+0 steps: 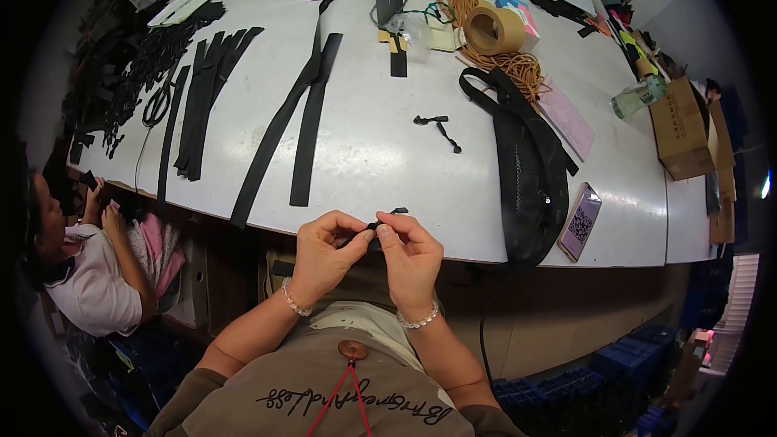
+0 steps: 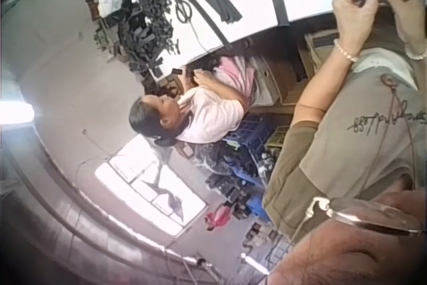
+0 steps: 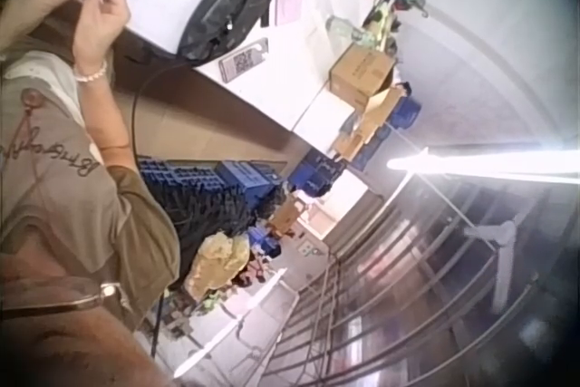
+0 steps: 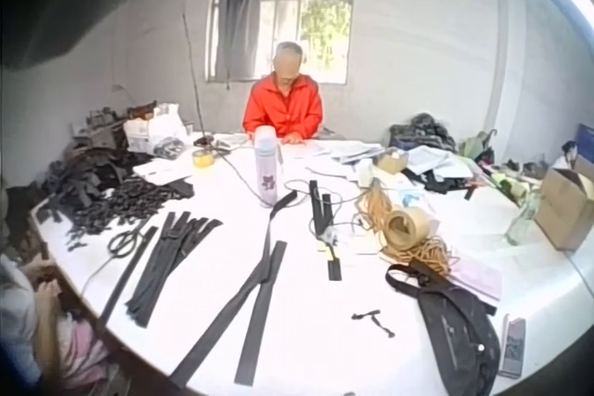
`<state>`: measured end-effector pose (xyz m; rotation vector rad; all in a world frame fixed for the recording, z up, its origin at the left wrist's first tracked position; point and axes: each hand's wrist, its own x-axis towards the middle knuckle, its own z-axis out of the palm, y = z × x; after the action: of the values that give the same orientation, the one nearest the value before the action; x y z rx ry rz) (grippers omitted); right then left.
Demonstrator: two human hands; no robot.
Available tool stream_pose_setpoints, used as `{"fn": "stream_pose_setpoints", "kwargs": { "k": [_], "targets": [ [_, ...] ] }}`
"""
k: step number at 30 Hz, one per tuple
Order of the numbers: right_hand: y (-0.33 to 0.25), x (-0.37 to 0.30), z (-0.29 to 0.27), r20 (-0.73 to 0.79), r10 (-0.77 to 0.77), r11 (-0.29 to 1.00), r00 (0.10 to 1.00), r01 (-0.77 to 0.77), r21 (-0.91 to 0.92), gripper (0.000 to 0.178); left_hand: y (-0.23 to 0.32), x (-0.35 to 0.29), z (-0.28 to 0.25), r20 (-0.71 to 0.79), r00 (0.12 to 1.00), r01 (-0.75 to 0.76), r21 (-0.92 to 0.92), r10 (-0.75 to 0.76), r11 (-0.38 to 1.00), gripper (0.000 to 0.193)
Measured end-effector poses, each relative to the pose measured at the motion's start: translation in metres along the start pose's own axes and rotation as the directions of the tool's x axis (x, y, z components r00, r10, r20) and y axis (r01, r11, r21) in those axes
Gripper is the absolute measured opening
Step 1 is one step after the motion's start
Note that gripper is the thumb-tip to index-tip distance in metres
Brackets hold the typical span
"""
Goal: Assembling small black nylon straps by threading them through connectors or buckles.
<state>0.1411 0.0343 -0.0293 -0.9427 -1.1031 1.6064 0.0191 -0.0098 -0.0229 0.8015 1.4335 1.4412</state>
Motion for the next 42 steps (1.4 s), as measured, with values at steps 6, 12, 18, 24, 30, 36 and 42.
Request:
{"fn": "stream_pose_setpoints", "kwargs": {
  "k": [6,12,18,24,30,36,42],
  "targets": [
    [-0.007,0.004,-0.003,0.059,0.015,0.998,0.998,-0.011,-0.069,0.016,-0.005,0.001,-0.002,0.007,1.0,0.016,-0.03,-0.016,0.999,0.007],
    [-0.002,0.002,-0.001,0.002,0.023,0.999,1.0,-0.023,-0.045,0.015,-0.003,-0.001,0.004,-0.003,0.999,0.044,-0.09,-0.044,0.995,0.006],
    [0.002,0.001,0.007,-0.026,-0.014,1.0,1.0,0.014,-0.004,0.014,-0.009,0.0,0.005,-0.051,0.998,0.033,-0.188,-0.043,0.982,0.006],
    [-0.001,0.003,0.006,-0.01,0.004,1.0,1.0,-0.004,-0.016,0.015,-0.011,0.001,0.004,-0.063,0.997,0.026,-0.168,-0.038,0.985,0.01],
    [-0.003,0.002,0.012,-0.044,0.007,0.998,0.999,-0.009,-0.058,0.017,-0.013,0.0,0.004,-0.072,0.996,0.034,-0.302,-0.058,0.953,0.014],
    [0.001,0.002,0.01,0.008,-0.146,0.967,0.989,0.145,-0.208,0.016,-0.013,0.0,0.002,-0.058,0.995,0.064,-0.29,-0.084,0.955,0.012],
    [0.004,0.002,0.005,0.022,-0.246,0.902,0.969,0.237,-0.36,0.016,-0.019,0.001,0.006,-0.052,0.993,0.081,-0.328,-0.103,0.941,0.012]
  ]
}}
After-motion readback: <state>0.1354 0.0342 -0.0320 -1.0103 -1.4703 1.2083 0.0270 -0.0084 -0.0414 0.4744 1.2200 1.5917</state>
